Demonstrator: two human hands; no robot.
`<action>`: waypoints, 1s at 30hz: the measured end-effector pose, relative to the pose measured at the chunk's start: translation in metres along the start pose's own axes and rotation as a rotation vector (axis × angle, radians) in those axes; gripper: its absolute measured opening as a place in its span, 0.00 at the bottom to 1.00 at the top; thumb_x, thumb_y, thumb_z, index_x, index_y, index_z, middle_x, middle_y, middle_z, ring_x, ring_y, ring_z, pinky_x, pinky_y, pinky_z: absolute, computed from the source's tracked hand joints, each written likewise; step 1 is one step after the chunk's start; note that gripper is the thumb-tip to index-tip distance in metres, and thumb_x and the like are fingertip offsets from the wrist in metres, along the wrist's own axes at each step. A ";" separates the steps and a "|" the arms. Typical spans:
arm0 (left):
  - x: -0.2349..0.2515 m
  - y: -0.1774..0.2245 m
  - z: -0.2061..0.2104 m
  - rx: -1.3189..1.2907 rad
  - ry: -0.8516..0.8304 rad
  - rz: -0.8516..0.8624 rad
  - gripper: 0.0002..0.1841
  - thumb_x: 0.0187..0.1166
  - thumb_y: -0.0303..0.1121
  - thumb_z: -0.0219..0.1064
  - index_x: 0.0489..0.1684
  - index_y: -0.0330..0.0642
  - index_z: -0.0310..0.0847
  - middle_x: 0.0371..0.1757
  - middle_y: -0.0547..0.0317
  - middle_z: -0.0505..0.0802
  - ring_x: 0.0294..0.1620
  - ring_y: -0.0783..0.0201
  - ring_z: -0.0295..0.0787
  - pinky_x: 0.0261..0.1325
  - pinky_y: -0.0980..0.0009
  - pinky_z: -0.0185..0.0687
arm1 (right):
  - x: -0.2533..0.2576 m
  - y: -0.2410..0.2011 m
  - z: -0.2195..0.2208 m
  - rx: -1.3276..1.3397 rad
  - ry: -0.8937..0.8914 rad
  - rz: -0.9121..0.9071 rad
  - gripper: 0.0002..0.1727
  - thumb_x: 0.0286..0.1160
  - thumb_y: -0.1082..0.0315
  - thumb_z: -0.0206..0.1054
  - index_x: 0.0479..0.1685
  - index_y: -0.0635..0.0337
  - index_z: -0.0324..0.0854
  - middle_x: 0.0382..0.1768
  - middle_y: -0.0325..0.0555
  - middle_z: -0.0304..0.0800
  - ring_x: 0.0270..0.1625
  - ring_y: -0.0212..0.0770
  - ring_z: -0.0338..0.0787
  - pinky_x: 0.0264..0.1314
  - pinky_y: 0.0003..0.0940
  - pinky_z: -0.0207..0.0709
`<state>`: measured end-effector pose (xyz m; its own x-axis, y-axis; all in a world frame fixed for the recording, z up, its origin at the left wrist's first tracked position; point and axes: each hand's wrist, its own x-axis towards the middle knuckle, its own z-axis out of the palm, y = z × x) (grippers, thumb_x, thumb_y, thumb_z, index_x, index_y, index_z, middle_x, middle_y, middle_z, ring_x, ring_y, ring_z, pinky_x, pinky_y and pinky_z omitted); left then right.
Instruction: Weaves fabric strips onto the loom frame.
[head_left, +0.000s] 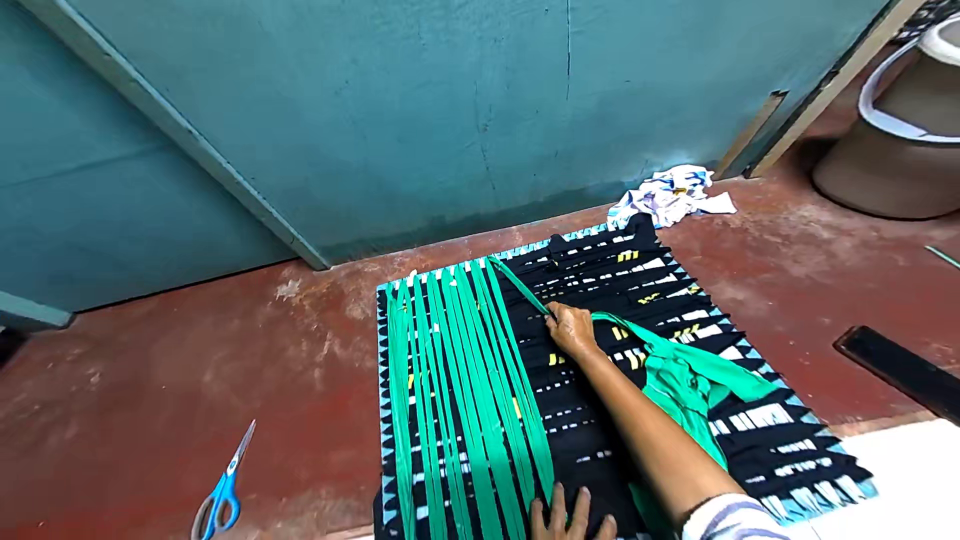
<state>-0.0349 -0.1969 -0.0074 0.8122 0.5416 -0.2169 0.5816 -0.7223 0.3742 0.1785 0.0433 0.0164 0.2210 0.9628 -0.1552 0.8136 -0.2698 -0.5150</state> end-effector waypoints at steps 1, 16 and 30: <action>0.001 0.004 -0.004 0.011 -0.042 -0.042 0.36 0.75 0.21 0.67 0.87 0.57 0.70 0.86 0.36 0.73 0.82 0.20 0.66 0.64 0.25 0.71 | -0.011 0.003 0.000 -0.026 0.028 0.048 0.19 0.88 0.66 0.55 0.70 0.61 0.83 0.64 0.58 0.91 0.72 0.58 0.85 0.80 0.63 0.61; -0.066 -0.007 0.024 0.209 0.241 -0.117 0.28 0.67 0.23 0.73 0.69 0.58 0.88 0.64 0.37 0.91 0.57 0.31 0.90 0.37 0.46 0.85 | -0.099 0.018 0.053 0.243 0.062 -0.109 0.18 0.88 0.73 0.55 0.62 0.76 0.84 0.65 0.70 0.86 0.77 0.63 0.80 0.85 0.50 0.64; -0.142 -0.025 0.032 0.180 0.246 -0.206 0.24 0.70 0.24 0.71 0.67 0.56 0.90 0.68 0.39 0.89 0.59 0.29 0.88 0.41 0.42 0.83 | -0.145 -0.047 0.059 0.294 -0.105 -0.163 0.19 0.87 0.70 0.59 0.66 0.75 0.81 0.67 0.69 0.84 0.79 0.62 0.78 0.87 0.52 0.62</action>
<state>-0.1631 -0.2691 -0.0150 0.6542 0.7553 -0.0396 0.7486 -0.6392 0.1763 0.0762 -0.0845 0.0141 0.0321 0.9911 -0.1290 0.6407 -0.1194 -0.7584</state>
